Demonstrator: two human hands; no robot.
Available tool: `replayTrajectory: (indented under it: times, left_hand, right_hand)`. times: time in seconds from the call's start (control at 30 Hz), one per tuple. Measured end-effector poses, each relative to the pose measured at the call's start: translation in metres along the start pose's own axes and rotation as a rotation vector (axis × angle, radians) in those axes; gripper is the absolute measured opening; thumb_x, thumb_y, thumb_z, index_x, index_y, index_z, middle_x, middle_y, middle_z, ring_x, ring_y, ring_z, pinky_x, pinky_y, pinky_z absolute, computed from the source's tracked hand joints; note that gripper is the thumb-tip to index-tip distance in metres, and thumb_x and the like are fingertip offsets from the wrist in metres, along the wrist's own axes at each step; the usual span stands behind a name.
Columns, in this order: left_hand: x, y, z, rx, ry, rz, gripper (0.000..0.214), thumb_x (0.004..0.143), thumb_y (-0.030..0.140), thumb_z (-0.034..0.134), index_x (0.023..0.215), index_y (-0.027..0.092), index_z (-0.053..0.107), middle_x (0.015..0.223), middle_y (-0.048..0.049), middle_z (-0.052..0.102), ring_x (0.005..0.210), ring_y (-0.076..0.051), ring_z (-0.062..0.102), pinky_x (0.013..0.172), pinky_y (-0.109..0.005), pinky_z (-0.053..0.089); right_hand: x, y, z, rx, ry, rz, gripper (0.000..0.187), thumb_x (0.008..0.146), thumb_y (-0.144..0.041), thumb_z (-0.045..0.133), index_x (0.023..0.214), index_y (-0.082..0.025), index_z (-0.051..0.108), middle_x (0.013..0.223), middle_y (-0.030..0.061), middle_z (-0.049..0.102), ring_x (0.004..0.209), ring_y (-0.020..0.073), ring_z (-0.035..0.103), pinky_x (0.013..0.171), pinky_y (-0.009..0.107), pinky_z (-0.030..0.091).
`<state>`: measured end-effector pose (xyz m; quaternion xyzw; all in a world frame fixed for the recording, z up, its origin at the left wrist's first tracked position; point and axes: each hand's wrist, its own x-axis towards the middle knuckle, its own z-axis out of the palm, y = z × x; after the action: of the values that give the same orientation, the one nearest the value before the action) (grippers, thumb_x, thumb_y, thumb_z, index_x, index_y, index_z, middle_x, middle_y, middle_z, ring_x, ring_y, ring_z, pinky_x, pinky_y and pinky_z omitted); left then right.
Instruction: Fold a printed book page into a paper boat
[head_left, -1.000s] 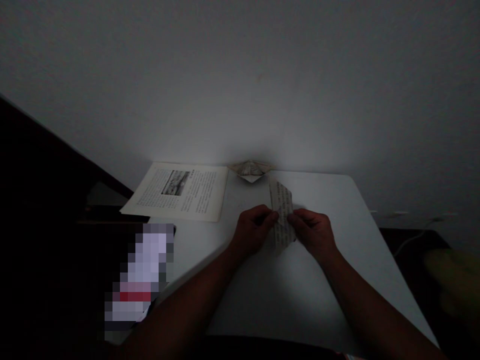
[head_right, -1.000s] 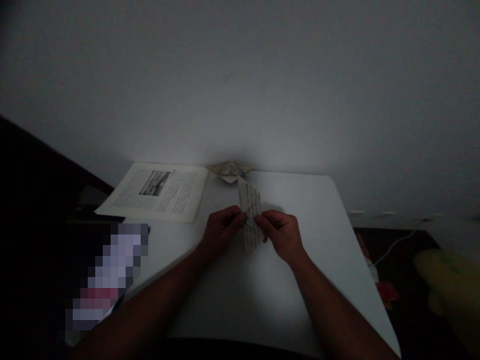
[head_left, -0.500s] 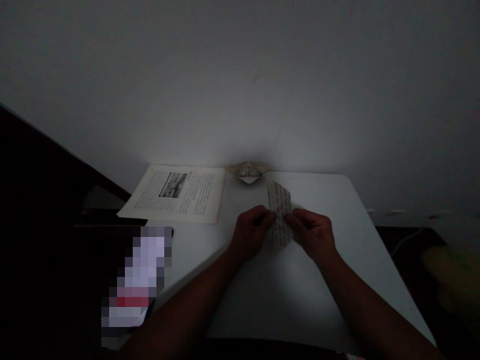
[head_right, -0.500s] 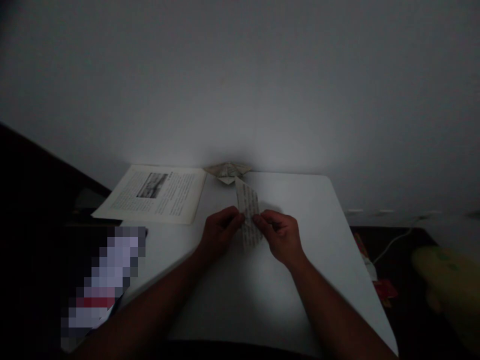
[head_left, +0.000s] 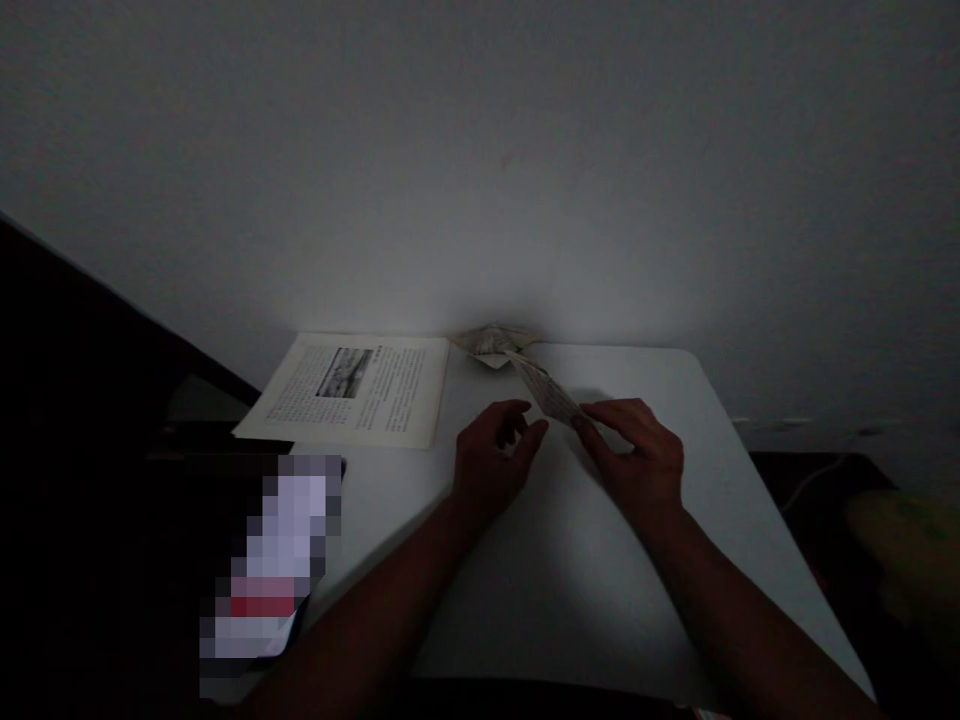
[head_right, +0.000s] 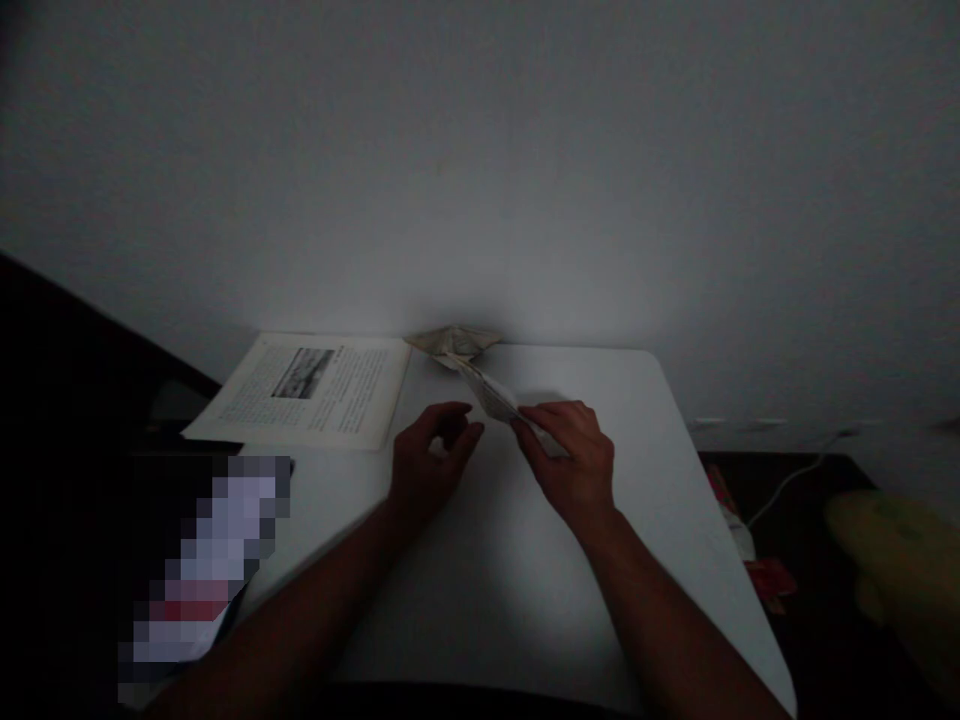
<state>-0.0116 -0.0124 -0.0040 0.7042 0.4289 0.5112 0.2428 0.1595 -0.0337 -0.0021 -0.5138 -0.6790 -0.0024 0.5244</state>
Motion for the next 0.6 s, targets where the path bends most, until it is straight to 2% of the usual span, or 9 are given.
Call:
replayTrajectory:
  times: [0.07,0.13,0.23,0.37,0.5,0.6]
  left_hand:
    - [0.004,0.001,-0.01,0.091,0.1,0.221,0.022,0.077,0.026,0.065,0.096,0.014,0.059,0.08,-0.0043,0.06,0.075,-0.014,0.056,0.07,-0.027,0.047]
    - [0.009,0.003,-0.019,0.225,0.15,0.346,0.031,0.074,0.025,0.068,0.102,0.016,0.06,0.099,-0.01,0.059,0.096,-0.02,0.054,0.083,-0.035,0.045]
    - [0.015,0.002,-0.029,0.36,-0.013,0.429,0.037,0.076,0.028,0.066,0.112,0.021,0.059,0.113,-0.0099,0.056,0.109,-0.024,0.049,0.094,-0.041,0.038]
    - [0.019,-0.006,-0.029,0.343,-0.194,0.478,0.027,0.08,0.029,0.064,0.107,0.025,0.063,0.107,-0.0051,0.061,0.103,-0.02,0.052,0.092,-0.037,0.037]
    - [0.02,-0.013,-0.026,0.299,-0.235,0.527,0.014,0.081,0.03,0.063,0.093,0.024,0.066,0.091,-0.0017,0.066,0.089,-0.015,0.055,0.085,-0.034,0.038]
    - [0.019,-0.013,-0.026,0.272,-0.246,0.544,0.011,0.082,0.028,0.063,0.091,0.023,0.066,0.086,-0.0012,0.066,0.085,-0.015,0.055,0.083,-0.033,0.039]
  right_hand:
    - [0.001,0.004,0.0,-0.066,-0.014,-0.091,0.017,0.074,-0.019,0.07,0.091,-0.023,0.069,0.081,0.0032,0.067,0.074,0.0175,0.061,0.071,0.036,0.047]
    - [0.001,0.006,0.0,-0.112,-0.06,-0.16,0.018,0.073,-0.018,0.07,0.09,-0.024,0.068,0.08,0.0026,0.067,0.074,0.0174,0.059,0.071,0.036,0.045]
    - [0.001,0.002,-0.001,-0.132,-0.131,-0.24,0.02,0.072,-0.018,0.071,0.09,-0.025,0.067,0.082,0.0024,0.066,0.077,0.0178,0.058,0.074,0.038,0.044]
    - [0.002,-0.003,-0.004,-0.106,-0.196,-0.275,0.021,0.072,-0.017,0.07,0.091,-0.025,0.066,0.088,0.003,0.066,0.083,0.0188,0.058,0.079,0.04,0.043]
    - [0.004,-0.004,-0.007,-0.088,-0.217,-0.278,0.021,0.072,-0.017,0.07,0.09,-0.026,0.066,0.088,0.002,0.066,0.084,0.0185,0.058,0.081,0.04,0.042]
    - [0.004,-0.004,-0.008,-0.08,-0.22,-0.274,0.02,0.072,-0.017,0.07,0.089,-0.026,0.066,0.084,0.0013,0.066,0.081,0.0179,0.058,0.082,0.04,0.042]
